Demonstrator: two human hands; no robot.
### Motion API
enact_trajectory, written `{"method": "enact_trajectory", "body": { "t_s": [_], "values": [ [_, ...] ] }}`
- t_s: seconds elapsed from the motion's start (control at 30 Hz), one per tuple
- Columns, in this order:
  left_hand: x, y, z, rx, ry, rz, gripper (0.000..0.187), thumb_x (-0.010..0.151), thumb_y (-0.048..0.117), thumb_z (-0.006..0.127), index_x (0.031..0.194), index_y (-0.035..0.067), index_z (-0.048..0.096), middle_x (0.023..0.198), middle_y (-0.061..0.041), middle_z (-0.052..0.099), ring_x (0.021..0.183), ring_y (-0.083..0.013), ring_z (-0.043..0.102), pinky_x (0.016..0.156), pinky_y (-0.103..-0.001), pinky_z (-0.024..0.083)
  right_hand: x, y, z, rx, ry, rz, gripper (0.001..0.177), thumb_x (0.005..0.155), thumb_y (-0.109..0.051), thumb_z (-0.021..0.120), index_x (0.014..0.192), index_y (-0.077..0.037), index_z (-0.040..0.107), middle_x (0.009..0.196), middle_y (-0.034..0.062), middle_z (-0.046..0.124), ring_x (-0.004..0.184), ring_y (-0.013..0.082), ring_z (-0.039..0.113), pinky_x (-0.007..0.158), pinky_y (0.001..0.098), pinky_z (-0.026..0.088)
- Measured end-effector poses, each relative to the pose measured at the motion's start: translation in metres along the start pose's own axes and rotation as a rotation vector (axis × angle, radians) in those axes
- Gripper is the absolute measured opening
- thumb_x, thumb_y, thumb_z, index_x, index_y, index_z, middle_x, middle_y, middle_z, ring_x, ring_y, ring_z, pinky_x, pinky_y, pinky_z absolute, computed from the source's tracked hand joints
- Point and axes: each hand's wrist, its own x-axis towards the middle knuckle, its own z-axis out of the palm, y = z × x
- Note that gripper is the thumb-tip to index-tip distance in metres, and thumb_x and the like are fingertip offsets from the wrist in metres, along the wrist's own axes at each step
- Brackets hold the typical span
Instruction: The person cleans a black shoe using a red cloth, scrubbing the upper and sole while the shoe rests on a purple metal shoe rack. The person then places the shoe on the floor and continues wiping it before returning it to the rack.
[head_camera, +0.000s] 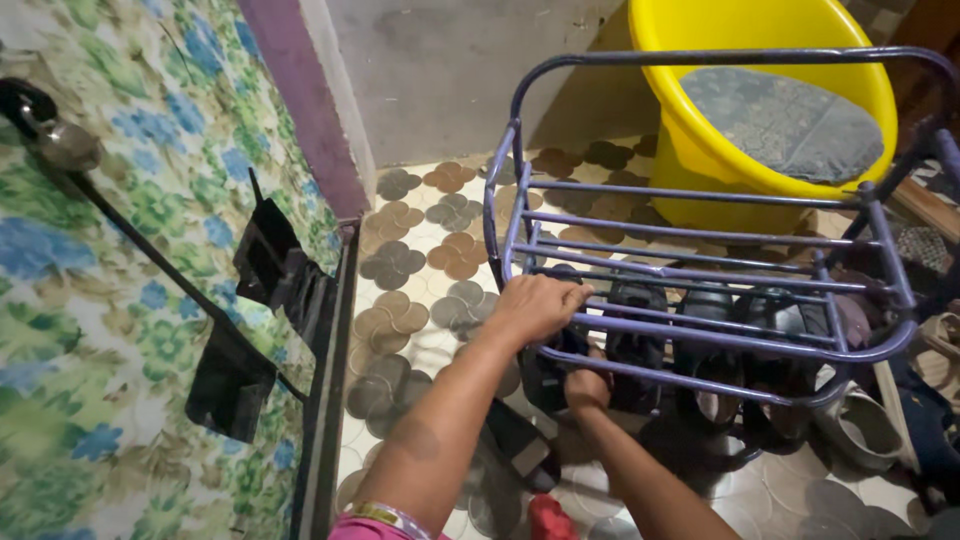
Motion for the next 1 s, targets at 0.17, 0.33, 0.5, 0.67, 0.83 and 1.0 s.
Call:
{"method": "enact_trajectory", "body": {
  "t_s": [0.17,0.33,0.5,0.67,0.83,1.0],
  "values": [
    [0.004,0.007,-0.001,-0.043,0.127,-0.037,0.050,0.098,0.055,0.047,0.098,0.016,0.078,0.087,-0.018,0.075,0.089,-0.0391,0.070,0.083,-0.053,0.051,0.009,-0.024,0.000,0.060,0.026,-0.020,0.050,0.092,-0.025,0.060,0.140,-0.013,0.060,0.129,0.0235,0.066,0.121,0.0431,0.060,0.106,0.0486,0.045],
    [0.004,0.018,0.007,-0.029,0.295,-0.136,0.048,0.099,0.053,0.050,0.093,0.015,0.080,0.084,-0.019,0.075,0.086,-0.0391,0.071,0.084,-0.052,0.050,0.004,-0.038,-0.018,0.153,-0.130,-0.071,0.048,0.097,-0.034,0.059,0.139,-0.011,0.058,0.135,0.0218,0.061,0.125,0.0425,0.057,0.107,0.0473,0.043],
    [0.004,0.019,0.011,-0.015,0.368,-0.141,0.046,0.094,0.052,0.056,0.088,0.014,0.080,0.081,-0.019,0.074,0.084,-0.0407,0.070,0.083,-0.053,0.050,-0.006,-0.032,-0.046,0.135,-0.286,-0.081,0.053,0.103,-0.041,0.056,0.146,-0.010,0.049,0.139,0.0259,0.052,0.124,0.0504,0.047,0.101,0.0523,0.040],
    [0.003,0.021,0.008,0.025,0.360,-0.144,0.046,0.095,0.052,0.058,0.086,0.012,0.080,0.081,-0.020,0.074,0.084,-0.0401,0.070,0.084,-0.052,0.050,-0.067,-0.031,-0.099,-0.283,-0.070,-0.171,0.047,0.095,-0.042,0.065,0.133,-0.016,0.060,0.130,0.0178,0.060,0.125,0.0386,0.055,0.104,0.0473,0.047],
    [0.007,0.021,0.010,0.011,0.378,-0.135,0.044,0.094,0.049,0.057,0.090,0.012,0.081,0.081,-0.021,0.074,0.084,-0.0402,0.071,0.086,-0.051,0.049,-0.082,-0.065,-0.134,-0.548,0.112,-0.140,0.076,0.078,-0.041,0.078,0.146,-0.026,0.049,0.125,0.0188,0.049,0.120,0.0385,0.045,0.100,0.0500,0.038],
    [0.004,0.018,0.011,0.053,0.352,-0.161,0.046,0.094,0.051,0.057,0.092,0.011,0.080,0.084,-0.021,0.074,0.087,-0.0392,0.071,0.087,-0.050,0.049,-0.081,-0.068,-0.139,-0.550,0.039,-0.067,0.096,0.075,-0.038,0.081,0.159,-0.027,0.036,0.126,0.0149,0.052,0.121,0.0333,0.049,0.101,0.0469,0.039]
  ]
}}
